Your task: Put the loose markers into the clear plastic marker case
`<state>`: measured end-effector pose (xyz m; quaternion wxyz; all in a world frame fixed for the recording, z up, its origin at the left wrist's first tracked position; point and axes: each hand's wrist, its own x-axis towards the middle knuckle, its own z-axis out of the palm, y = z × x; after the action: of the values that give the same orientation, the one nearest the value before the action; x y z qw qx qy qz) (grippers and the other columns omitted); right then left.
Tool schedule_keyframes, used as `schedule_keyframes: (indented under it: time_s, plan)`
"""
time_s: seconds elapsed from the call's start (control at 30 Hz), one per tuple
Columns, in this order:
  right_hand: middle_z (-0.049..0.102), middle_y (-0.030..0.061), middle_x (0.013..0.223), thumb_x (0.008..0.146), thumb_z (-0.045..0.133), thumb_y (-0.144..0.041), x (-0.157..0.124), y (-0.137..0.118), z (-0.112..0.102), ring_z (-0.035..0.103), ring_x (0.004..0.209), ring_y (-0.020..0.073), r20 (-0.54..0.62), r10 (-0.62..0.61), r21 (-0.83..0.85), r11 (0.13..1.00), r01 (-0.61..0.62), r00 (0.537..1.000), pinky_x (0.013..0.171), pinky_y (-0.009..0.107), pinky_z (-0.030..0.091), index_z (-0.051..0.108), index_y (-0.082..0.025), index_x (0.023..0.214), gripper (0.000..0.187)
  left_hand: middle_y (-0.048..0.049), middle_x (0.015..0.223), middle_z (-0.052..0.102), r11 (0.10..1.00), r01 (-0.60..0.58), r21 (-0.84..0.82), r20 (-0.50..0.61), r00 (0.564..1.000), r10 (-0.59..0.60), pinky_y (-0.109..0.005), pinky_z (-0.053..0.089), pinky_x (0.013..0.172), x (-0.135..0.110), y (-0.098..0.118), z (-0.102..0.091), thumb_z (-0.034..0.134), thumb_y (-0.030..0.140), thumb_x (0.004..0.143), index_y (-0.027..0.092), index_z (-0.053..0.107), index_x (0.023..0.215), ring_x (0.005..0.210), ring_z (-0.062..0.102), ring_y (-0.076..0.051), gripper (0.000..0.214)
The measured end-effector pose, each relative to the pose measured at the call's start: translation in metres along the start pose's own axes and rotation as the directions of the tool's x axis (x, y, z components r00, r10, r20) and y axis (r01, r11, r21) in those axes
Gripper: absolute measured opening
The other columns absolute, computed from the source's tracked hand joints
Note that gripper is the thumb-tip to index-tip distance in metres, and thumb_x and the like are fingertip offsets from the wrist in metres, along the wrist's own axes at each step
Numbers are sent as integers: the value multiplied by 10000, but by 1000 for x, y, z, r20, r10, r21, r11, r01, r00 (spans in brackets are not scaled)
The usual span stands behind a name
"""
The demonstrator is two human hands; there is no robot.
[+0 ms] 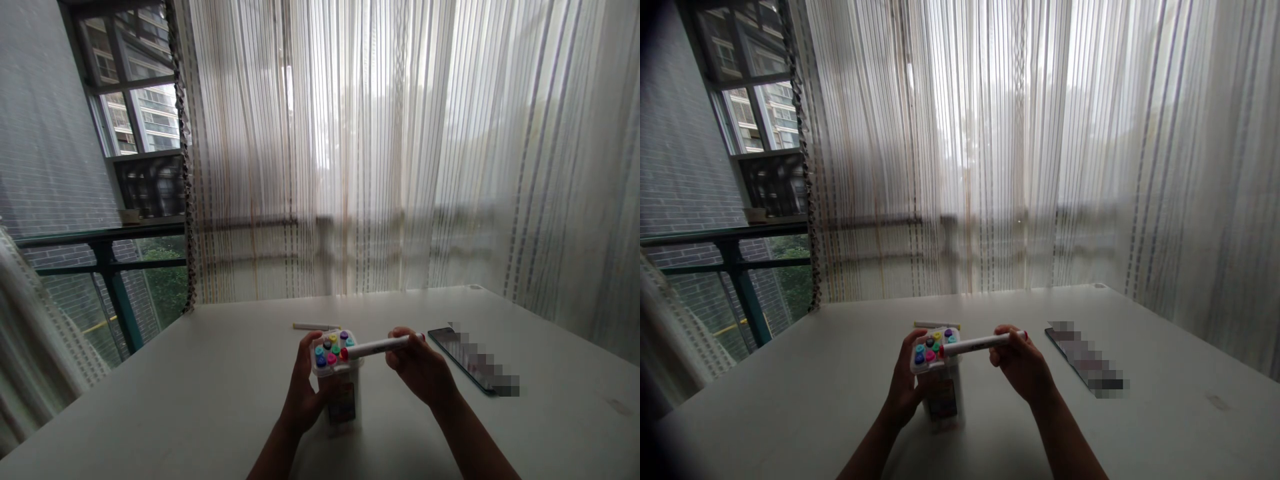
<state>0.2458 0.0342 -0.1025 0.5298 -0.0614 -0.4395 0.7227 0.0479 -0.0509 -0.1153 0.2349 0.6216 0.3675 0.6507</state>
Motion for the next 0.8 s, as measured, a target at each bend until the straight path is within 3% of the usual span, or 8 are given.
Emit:
schedule_keyframes:
  time_s: [0.27, 0.5, 0.8]
  plan:
    - [525, 2, 637, 656, 680, -358, 0, -1, 1, 403, 525, 82, -18, 18, 30, 999, -18, 1000, 491, 246, 356, 677, -185, 709, 180, -110, 1148, 481, 1000, -11, 19, -17, 1000, 11, -381, 409, 858, 0, 2, 2, 606, 468, 703, 206, 335, 1182, 1010, 519, -273, 609]
    - [370, -17, 490, 697, 630, -369, 0, -3, 6, 386, 516, 108, 46, 22, -3, 1000, -22, 999, 451, 240, 312, 645, -171, 642, 206, -107, 1140, 490, 1000, -10, -1, -10, 1000, 10, -379, 410, 863, 1, 0, 1, 604, 517, 685, 201, 338, 1178, 1006, 525, -274, 644]
    - [448, -4, 516, 707, 635, -372, -1, 1, 0, 444, 528, 124, 10, 18, -17, 1000, -18, 1000, 486, 260, 350, 667, -177, 709, 198, -104, 1145, 481, 998, 15, -66, -15, 1000, -16, -380, 419, 849, 0, -3, 2, 601, 509, 694, 210, 329, 1188, 974, 542, -261, 639]
